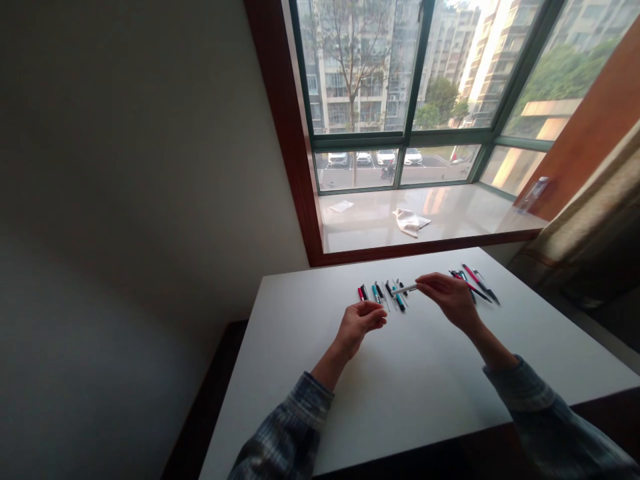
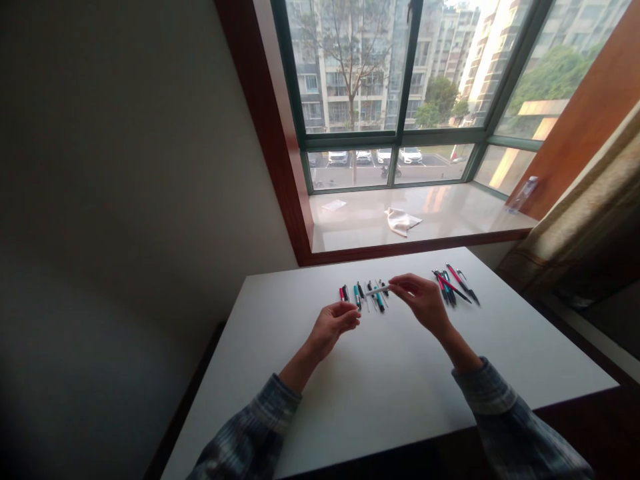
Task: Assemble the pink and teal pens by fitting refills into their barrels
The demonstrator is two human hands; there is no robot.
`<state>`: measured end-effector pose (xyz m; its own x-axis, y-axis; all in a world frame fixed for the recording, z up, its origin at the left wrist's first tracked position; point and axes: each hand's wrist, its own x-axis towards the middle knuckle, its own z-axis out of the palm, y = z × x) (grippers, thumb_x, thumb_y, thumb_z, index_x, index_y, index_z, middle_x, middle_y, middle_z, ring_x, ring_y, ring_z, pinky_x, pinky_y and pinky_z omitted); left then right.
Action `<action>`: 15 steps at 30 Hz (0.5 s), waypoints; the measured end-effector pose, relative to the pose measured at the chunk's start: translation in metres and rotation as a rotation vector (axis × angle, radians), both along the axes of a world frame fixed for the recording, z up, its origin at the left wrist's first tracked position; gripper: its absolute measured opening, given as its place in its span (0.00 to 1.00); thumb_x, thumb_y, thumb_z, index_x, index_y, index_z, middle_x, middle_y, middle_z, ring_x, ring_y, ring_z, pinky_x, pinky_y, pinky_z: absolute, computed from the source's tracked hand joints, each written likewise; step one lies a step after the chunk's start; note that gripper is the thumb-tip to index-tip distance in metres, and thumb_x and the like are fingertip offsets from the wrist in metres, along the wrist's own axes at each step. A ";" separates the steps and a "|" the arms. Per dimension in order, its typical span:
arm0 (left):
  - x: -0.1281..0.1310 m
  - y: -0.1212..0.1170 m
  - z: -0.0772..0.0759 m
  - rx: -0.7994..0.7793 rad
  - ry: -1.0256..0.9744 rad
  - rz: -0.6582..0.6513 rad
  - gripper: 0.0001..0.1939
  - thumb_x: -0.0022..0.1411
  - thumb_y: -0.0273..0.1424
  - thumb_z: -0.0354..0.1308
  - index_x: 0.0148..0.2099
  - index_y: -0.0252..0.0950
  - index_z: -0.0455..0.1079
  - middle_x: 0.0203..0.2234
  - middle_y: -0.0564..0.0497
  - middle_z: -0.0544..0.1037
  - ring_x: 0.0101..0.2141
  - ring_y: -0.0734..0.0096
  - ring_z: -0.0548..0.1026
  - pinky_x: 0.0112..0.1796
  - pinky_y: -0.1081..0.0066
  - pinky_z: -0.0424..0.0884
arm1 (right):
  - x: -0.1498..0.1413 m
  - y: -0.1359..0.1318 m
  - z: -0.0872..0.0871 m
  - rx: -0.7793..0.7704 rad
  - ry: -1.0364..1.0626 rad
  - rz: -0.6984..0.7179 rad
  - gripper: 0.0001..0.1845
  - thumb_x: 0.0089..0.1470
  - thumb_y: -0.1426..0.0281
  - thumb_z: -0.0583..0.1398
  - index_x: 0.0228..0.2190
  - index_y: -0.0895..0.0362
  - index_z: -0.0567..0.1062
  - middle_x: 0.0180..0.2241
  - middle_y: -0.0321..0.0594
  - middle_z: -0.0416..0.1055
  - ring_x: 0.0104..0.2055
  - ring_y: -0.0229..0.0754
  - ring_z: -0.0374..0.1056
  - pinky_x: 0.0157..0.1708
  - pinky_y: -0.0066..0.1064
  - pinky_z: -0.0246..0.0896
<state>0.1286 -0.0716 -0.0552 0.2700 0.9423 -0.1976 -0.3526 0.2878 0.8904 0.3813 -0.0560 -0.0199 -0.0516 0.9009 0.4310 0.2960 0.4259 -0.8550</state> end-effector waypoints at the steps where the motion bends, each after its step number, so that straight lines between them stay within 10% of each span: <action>1: 0.000 0.001 0.000 0.003 0.004 0.011 0.23 0.44 0.39 0.80 0.38 0.31 0.79 0.31 0.45 0.83 0.30 0.70 0.79 0.38 0.68 0.74 | 0.009 0.003 -0.010 -0.023 0.006 -0.087 0.20 0.56 0.53 0.68 0.42 0.55 0.82 0.39 0.46 0.82 0.43 0.52 0.79 0.45 0.45 0.77; 6: 0.000 0.000 0.003 -0.001 0.041 0.030 0.24 0.44 0.41 0.79 0.38 0.31 0.78 0.32 0.46 0.82 0.29 0.71 0.78 0.37 0.69 0.73 | 0.039 0.011 -0.058 -0.141 -0.278 -0.424 0.19 0.55 0.52 0.65 0.36 0.56 0.83 0.33 0.45 0.82 0.36 0.52 0.79 0.41 0.42 0.73; 15: 0.000 0.001 0.005 0.020 0.103 0.026 0.21 0.47 0.41 0.78 0.37 0.32 0.78 0.31 0.48 0.81 0.29 0.74 0.76 0.36 0.70 0.72 | 0.030 0.017 -0.081 -0.162 -0.620 -0.420 0.13 0.59 0.59 0.60 0.32 0.54 0.78 0.27 0.40 0.79 0.28 0.45 0.74 0.31 0.33 0.59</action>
